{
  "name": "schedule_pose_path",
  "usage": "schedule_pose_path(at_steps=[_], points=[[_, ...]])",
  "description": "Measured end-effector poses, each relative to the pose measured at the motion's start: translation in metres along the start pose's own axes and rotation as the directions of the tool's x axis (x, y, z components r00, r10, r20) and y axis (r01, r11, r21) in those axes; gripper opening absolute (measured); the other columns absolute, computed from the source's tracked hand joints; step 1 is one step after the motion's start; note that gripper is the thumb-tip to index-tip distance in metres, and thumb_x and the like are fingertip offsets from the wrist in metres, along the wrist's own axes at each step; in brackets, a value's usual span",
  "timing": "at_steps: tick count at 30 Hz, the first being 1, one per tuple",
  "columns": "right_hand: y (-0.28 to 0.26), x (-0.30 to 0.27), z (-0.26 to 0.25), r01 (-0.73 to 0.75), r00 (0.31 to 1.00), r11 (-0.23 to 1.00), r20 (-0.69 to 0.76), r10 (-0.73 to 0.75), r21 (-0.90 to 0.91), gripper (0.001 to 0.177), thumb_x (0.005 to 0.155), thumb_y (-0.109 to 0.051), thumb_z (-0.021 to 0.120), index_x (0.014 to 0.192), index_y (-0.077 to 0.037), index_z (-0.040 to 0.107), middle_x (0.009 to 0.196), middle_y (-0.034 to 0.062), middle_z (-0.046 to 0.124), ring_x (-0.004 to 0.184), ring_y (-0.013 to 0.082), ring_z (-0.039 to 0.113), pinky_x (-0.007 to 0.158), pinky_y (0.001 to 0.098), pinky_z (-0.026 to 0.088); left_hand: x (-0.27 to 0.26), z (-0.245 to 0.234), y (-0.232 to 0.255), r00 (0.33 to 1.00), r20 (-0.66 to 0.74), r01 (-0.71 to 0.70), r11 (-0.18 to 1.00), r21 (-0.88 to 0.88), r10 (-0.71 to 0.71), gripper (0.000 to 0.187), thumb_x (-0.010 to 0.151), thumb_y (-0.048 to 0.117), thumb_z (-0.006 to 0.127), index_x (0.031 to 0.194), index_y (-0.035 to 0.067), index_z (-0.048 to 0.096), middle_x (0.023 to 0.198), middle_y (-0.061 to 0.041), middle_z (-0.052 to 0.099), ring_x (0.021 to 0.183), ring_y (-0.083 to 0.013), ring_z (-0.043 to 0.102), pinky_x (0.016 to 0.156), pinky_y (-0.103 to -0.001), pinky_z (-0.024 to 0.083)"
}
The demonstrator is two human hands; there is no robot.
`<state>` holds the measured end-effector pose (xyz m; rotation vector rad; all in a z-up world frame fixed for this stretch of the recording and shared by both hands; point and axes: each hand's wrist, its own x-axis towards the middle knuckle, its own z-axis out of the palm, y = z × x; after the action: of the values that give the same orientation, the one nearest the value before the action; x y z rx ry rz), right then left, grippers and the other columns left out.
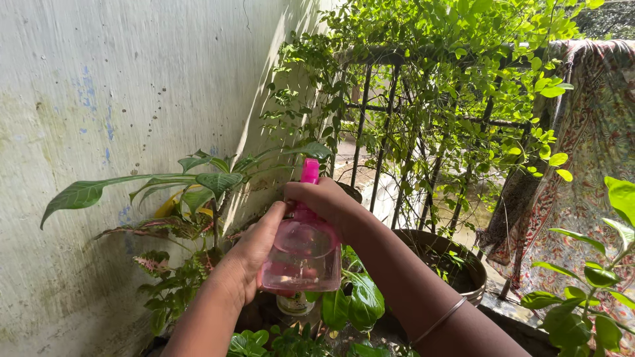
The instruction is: The person uses a pink spray bottle to spray water onto various potted plants, including aloe vera and small shrubs. They move from pot to pot, repeatedly squeezing the trigger to mist the leaves and soil.
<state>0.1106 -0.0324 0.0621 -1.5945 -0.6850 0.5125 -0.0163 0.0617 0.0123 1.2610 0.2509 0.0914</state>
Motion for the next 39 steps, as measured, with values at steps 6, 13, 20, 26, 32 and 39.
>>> schedule_pose_path(at_steps=[6, 13, 20, 26, 32, 39], points=[[0.018, 0.002, -0.011, -0.011, 0.995, 0.999, -0.101, 0.016, 0.046, 0.015, 0.076, -0.018, 0.071, 0.072, -0.004, 0.066, 0.065, 0.0037, 0.062, 0.051, 0.0134, 0.057, 0.049, 0.0303, 0.048, -0.002, 0.010, 0.001, 0.999, -0.045, 0.011, 0.988, 0.153, -0.005, 0.069, 0.088, 0.070, 0.045, 0.123, 0.018, 0.074, 0.117, -0.012, 0.079, 0.101, -0.0246, 0.077, 0.080, -0.045, 0.063], [0.020, -0.012, -0.020, -0.057, 0.983, 0.995, -0.168, 0.071, 0.087, 0.016, 0.077, -0.018, 0.071, 0.075, -0.003, 0.066, 0.067, 0.0045, 0.062, 0.054, 0.0146, 0.059, 0.050, 0.0316, 0.050, -0.004, 0.026, 0.002, 0.999, -0.039, -0.030, 0.989, 0.144, 0.036, 0.064, 0.086, 0.065, 0.049, 0.122, 0.018, 0.072, 0.116, -0.009, 0.079, 0.102, -0.0264, 0.075, 0.083, -0.046, 0.059], [0.002, -0.045, -0.027, -0.016, 1.000, 0.999, 0.016, 0.016, 0.037, 0.026, 0.081, -0.033, 0.069, 0.086, -0.007, 0.070, 0.074, 0.0028, 0.068, 0.062, 0.0137, 0.066, 0.060, 0.0297, 0.056, 0.001, 0.038, 0.004, 0.999, -0.030, 0.017, 0.992, 0.128, -0.013, 0.064, 0.086, 0.065, 0.048, 0.117, 0.015, 0.071, 0.105, -0.011, 0.077, 0.090, -0.0279, 0.073, 0.071, -0.048, 0.059], [0.014, -0.044, -0.041, 0.009, 0.986, 0.999, -0.169, -0.016, -0.044, 0.036, 0.078, -0.037, 0.073, 0.089, -0.003, 0.069, 0.074, 0.0036, 0.067, 0.060, 0.0140, 0.063, 0.059, 0.0312, 0.054, -0.002, 0.053, 0.006, 1.000, 0.024, -0.020, 0.991, 0.135, 0.017, 0.064, 0.084, 0.065, 0.050, 0.116, 0.014, 0.071, 0.101, -0.011, 0.077, 0.083, -0.0261, 0.074, 0.066, -0.045, 0.059], [0.013, -0.052, -0.062, 0.072, 0.982, 0.997, -0.176, -0.071, 0.001, 0.033, 0.080, -0.034, 0.073, 0.091, -0.003, 0.066, 0.072, 0.0014, 0.063, 0.061, 0.0136, 0.061, 0.056, 0.0322, 0.053, -0.004, 0.073, 0.006, 0.993, 0.103, -0.066, 0.992, 0.106, 0.055, 0.063, 0.083, 0.065, 0.052, 0.114, 0.013, 0.071, 0.098, -0.010, 0.077, 0.077, -0.0242, 0.074, 0.060, -0.042, 0.059], [-0.012, -0.071, -0.076, 0.009, 0.989, 0.992, -0.148, 0.010, 0.127, 0.025, 0.080, -0.027, 0.070, 0.090, -0.004, 0.067, 0.073, 0.0056, 0.068, 0.060, 0.0178, 0.069, 0.059, 0.0374, 0.062, -0.021, 0.092, 0.020, 0.997, 0.005, -0.074, 0.973, 0.221, 0.075, 0.064, 0.080, 0.067, 0.056, 0.112, 0.014, 0.071, 0.093, -0.008, 0.076, 0.066, -0.0213, 0.074, 0.050, -0.038, 0.057]])
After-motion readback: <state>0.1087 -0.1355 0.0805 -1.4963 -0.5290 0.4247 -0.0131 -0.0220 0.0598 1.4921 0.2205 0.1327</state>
